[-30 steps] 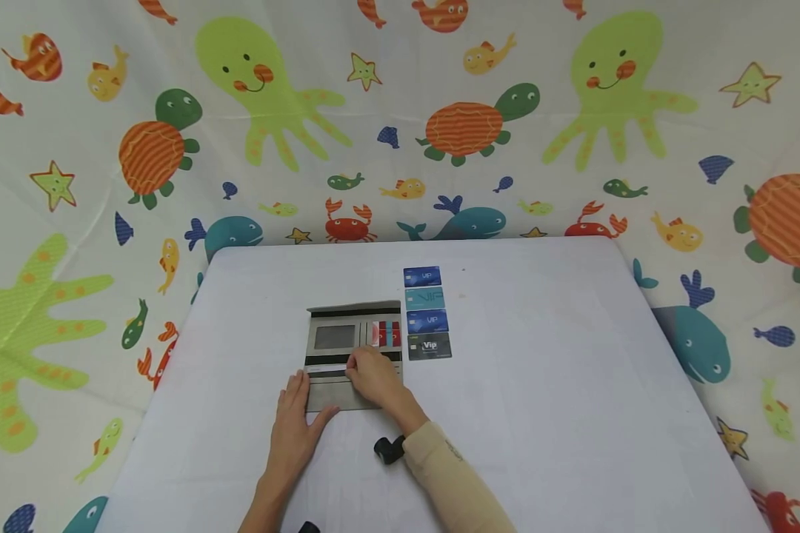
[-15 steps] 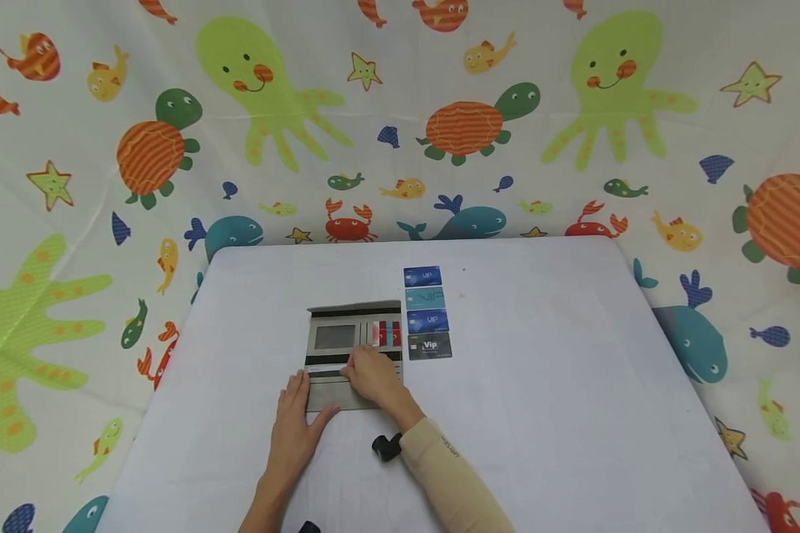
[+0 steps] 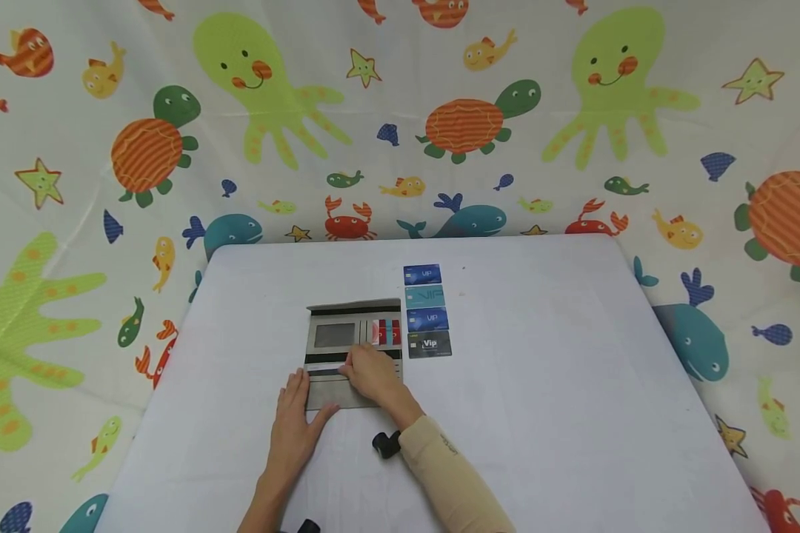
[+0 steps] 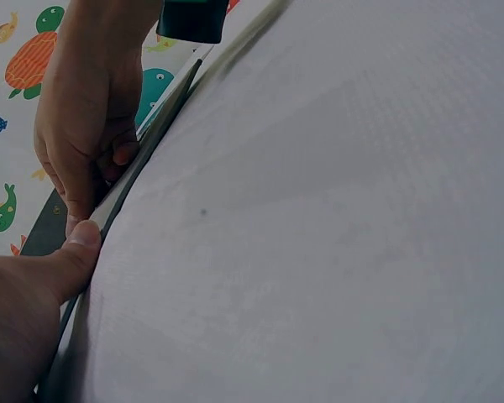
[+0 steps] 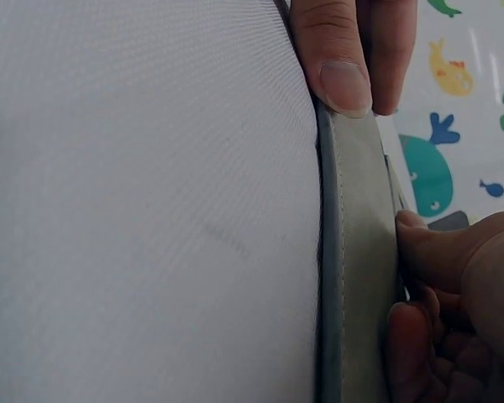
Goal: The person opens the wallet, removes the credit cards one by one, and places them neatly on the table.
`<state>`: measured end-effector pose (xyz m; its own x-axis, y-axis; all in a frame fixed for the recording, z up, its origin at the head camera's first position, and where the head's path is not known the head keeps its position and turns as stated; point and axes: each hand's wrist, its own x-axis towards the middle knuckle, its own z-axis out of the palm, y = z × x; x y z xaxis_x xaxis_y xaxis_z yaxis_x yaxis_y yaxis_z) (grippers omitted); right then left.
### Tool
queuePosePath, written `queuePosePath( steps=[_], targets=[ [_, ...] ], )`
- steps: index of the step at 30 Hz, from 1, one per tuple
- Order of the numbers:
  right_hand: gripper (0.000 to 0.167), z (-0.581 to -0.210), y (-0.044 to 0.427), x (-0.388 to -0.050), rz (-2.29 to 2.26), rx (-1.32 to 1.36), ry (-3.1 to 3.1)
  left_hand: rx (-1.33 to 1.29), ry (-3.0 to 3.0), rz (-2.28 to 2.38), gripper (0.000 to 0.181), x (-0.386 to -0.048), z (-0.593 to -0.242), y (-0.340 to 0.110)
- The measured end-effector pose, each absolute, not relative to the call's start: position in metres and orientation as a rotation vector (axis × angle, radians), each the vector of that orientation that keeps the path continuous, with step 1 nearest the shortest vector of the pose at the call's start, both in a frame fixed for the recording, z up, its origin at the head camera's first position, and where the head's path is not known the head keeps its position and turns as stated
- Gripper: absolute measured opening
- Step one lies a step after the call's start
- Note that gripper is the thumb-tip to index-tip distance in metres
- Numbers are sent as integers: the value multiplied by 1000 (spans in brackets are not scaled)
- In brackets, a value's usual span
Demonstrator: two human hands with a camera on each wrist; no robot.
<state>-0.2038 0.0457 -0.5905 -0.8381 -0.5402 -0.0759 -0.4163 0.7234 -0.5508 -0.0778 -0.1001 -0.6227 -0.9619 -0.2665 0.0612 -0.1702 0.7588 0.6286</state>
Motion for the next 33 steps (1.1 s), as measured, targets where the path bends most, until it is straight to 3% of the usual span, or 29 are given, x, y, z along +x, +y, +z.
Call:
queuePosePath(
  steps=[14, 25, 33],
  targets=[
    [23, -594, 41, -202, -681, -823, 2828, 373, -2802, -1021, 91, -79, -622, -100],
    [7, -591, 46, -207, -762, -897, 2693, 379, -2805, -1012, 92, -80, -619, -100],
    [9, -592, 45, -202, -668, -948, 2716, 380, -2812, -1020, 91, -79, -619, -100]
  ],
)
